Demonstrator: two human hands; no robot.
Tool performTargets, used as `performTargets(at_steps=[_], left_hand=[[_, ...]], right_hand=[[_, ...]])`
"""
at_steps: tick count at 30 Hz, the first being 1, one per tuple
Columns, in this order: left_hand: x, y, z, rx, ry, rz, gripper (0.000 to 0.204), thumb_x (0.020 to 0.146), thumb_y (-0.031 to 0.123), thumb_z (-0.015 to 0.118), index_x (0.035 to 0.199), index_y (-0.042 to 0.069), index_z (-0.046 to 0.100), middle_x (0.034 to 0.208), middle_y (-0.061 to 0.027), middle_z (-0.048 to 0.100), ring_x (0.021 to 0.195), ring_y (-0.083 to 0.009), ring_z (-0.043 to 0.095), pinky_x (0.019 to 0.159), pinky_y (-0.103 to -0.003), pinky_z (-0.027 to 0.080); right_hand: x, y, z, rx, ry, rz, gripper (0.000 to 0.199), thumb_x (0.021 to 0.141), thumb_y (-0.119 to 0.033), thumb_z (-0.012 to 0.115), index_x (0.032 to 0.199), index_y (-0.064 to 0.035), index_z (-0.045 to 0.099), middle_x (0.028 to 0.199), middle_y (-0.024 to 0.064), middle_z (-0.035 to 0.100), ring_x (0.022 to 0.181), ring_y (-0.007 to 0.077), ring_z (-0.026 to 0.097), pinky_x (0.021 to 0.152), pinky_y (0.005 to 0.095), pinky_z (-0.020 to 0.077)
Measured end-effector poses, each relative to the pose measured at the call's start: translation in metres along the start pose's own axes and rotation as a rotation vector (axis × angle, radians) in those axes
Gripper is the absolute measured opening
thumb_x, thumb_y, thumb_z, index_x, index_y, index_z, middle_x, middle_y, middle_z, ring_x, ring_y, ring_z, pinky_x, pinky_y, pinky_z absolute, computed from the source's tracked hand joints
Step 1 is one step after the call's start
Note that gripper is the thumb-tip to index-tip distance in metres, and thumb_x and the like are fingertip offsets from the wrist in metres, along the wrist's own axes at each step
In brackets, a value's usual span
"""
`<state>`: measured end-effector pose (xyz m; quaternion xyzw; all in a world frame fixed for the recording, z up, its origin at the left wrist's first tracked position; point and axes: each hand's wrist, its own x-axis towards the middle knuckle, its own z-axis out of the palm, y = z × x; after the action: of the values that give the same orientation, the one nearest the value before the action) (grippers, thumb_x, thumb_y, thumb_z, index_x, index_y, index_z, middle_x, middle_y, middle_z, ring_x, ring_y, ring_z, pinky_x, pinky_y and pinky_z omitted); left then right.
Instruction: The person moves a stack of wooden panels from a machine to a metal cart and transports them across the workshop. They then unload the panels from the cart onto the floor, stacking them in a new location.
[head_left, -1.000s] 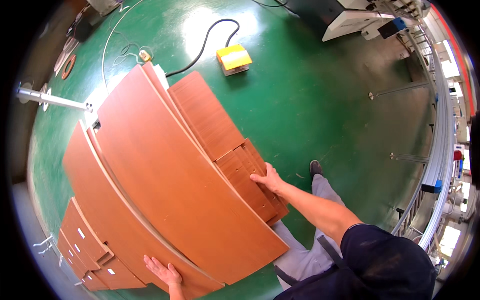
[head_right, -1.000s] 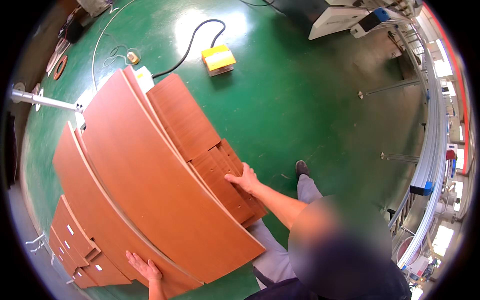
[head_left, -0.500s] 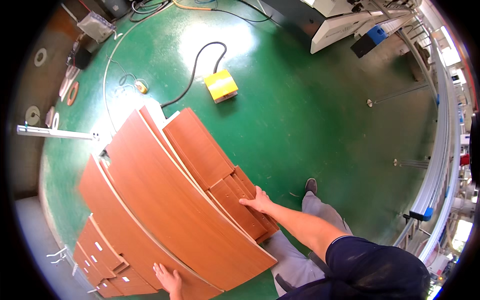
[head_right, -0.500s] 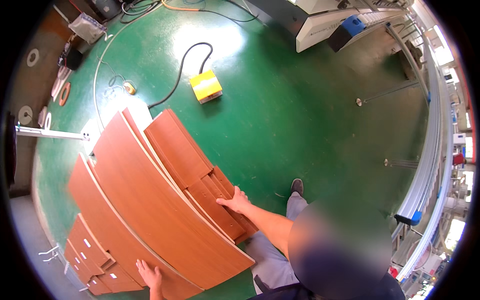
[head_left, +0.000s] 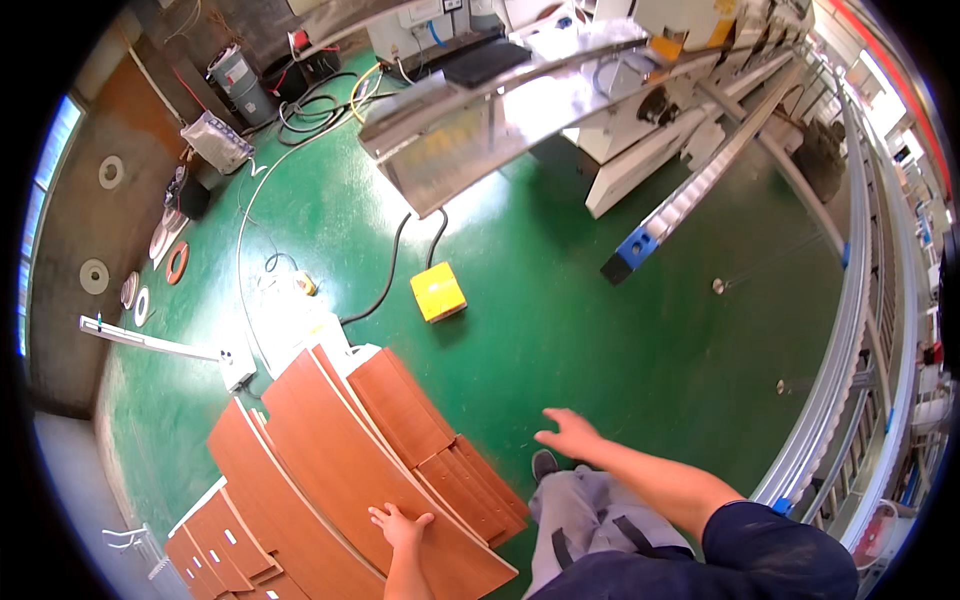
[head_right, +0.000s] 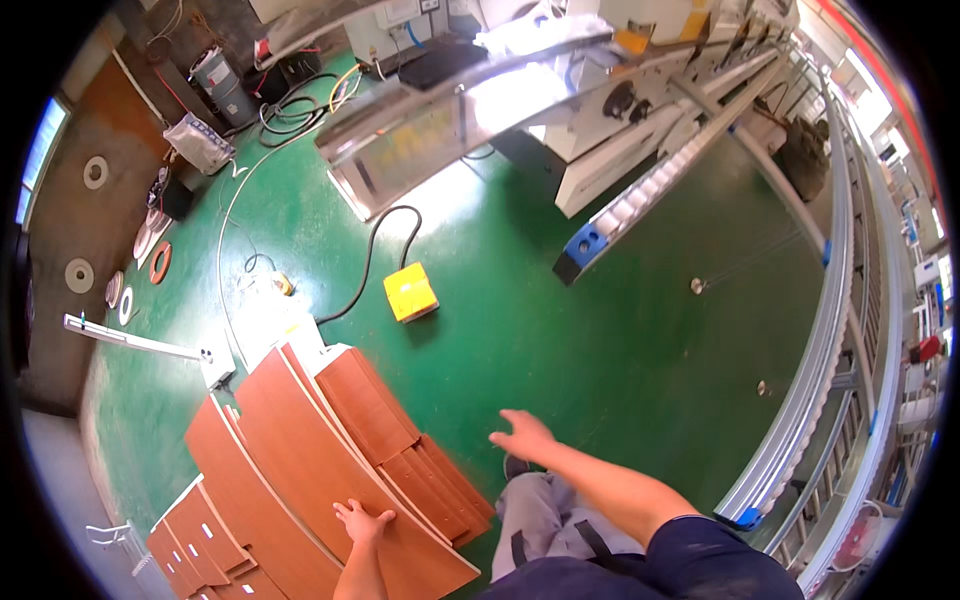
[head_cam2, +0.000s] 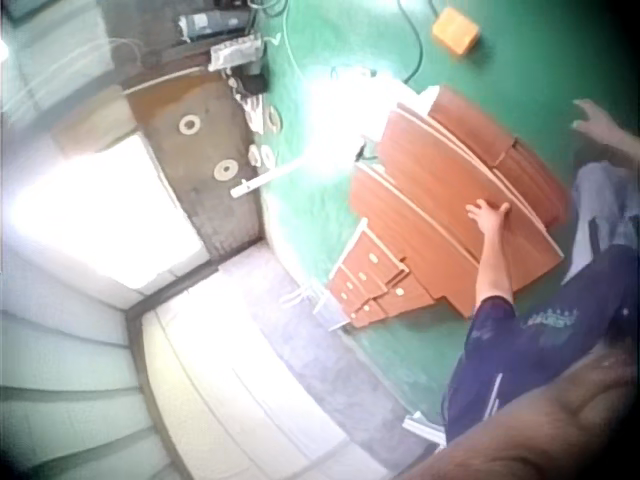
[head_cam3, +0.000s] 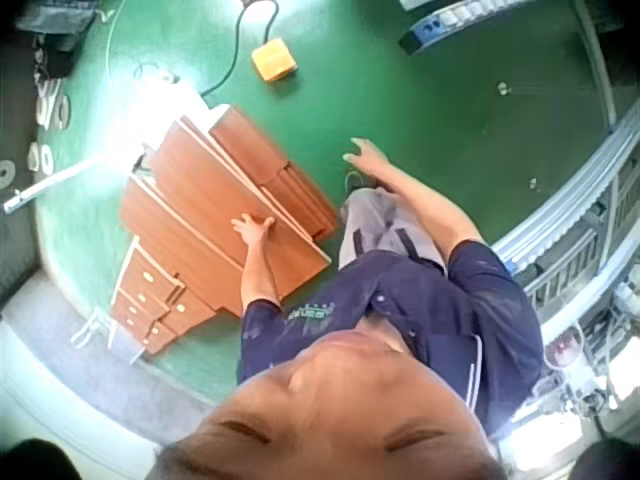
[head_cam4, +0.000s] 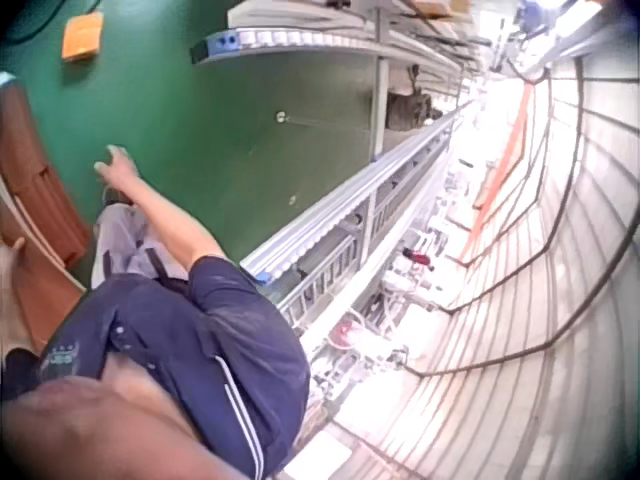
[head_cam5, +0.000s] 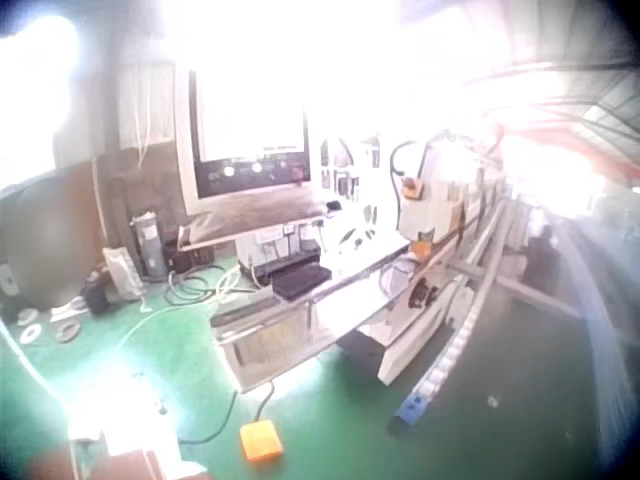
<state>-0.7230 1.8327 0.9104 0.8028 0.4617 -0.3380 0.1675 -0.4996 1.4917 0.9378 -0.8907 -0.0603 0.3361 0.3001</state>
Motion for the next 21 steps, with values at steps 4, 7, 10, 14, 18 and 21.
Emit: performTargets(at_steps=[4,7,10,14,18,21], left_hand=[[0.02,0.019,0.014,-0.009,-0.017,0.043,0.117,0.057,0.047,0.087,0.144,-0.003,0.028,0.153,-0.0315,0.004,0.141,-0.0467,0.014,0.111,-0.042,0.033],[0.007,0.005,0.007,0.008,-0.075,0.006,0.118,0.058,0.047,0.087,0.145,-0.003,0.025,0.153,-0.0311,0.0,0.142,-0.0462,0.009,0.109,-0.041,0.036],[0.01,0.003,0.005,-0.001,-0.099,-0.016,0.115,0.06,0.047,0.086,0.145,-0.003,0.025,0.154,-0.0306,-0.002,0.143,-0.0457,0.008,0.108,-0.042,0.037],[0.012,0.002,-0.01,0.034,-0.257,-0.01,0.103,0.065,0.042,0.082,0.146,0.005,0.028,0.153,-0.0311,-0.001,0.142,-0.044,0.015,0.105,-0.041,0.041],[0.029,0.022,-0.073,-0.114,-0.394,0.026,0.086,0.071,0.044,0.075,0.14,0.005,0.041,0.144,-0.0239,0.038,0.131,-0.0318,0.044,0.101,-0.038,0.044],[0.048,0.034,-0.09,-0.395,-0.191,0.044,0.077,0.075,0.044,0.072,0.135,0.002,0.048,0.131,-0.0194,0.054,0.123,-0.0281,0.053,0.099,-0.038,0.045]], right_hand=[[-0.021,0.005,-0.106,-0.047,0.146,-0.048,0.065,0.082,-0.036,0.067,0.133,-0.0004,0.049,0.129,0.0184,0.056,0.119,0.0293,0.055,0.1,0.0381,0.0441],[-0.041,-0.015,-0.152,0.028,0.116,0.029,0.065,0.081,-0.035,0.068,0.132,-0.0002,0.05,0.126,0.0193,0.059,0.115,0.0289,0.058,0.098,0.038,0.0458],[-0.05,-0.017,-0.16,0.042,0.076,0.093,0.063,0.08,-0.032,0.07,0.131,0.0011,0.051,0.124,0.0192,0.06,0.117,0.0284,0.058,0.098,0.037,0.046],[-0.03,-0.019,-0.143,-0.038,-0.243,0.186,0.063,0.079,-0.032,0.07,0.13,0.0014,0.052,0.122,0.0188,0.061,0.115,0.0279,0.059,0.098,0.0361,0.0466],[0.026,-0.089,-0.15,-0.206,-0.428,-0.036,0.059,0.079,-0.033,0.07,0.125,0.0007,0.056,0.118,0.0177,0.063,0.109,0.028,0.061,0.094,0.0368,0.048],[0.083,-0.166,-0.16,-0.319,-0.358,-0.306,0.052,0.079,-0.032,0.069,0.119,-0.0004,0.06,0.112,0.0169,0.065,0.103,0.0296,0.062,0.09,0.0382,0.0482]])
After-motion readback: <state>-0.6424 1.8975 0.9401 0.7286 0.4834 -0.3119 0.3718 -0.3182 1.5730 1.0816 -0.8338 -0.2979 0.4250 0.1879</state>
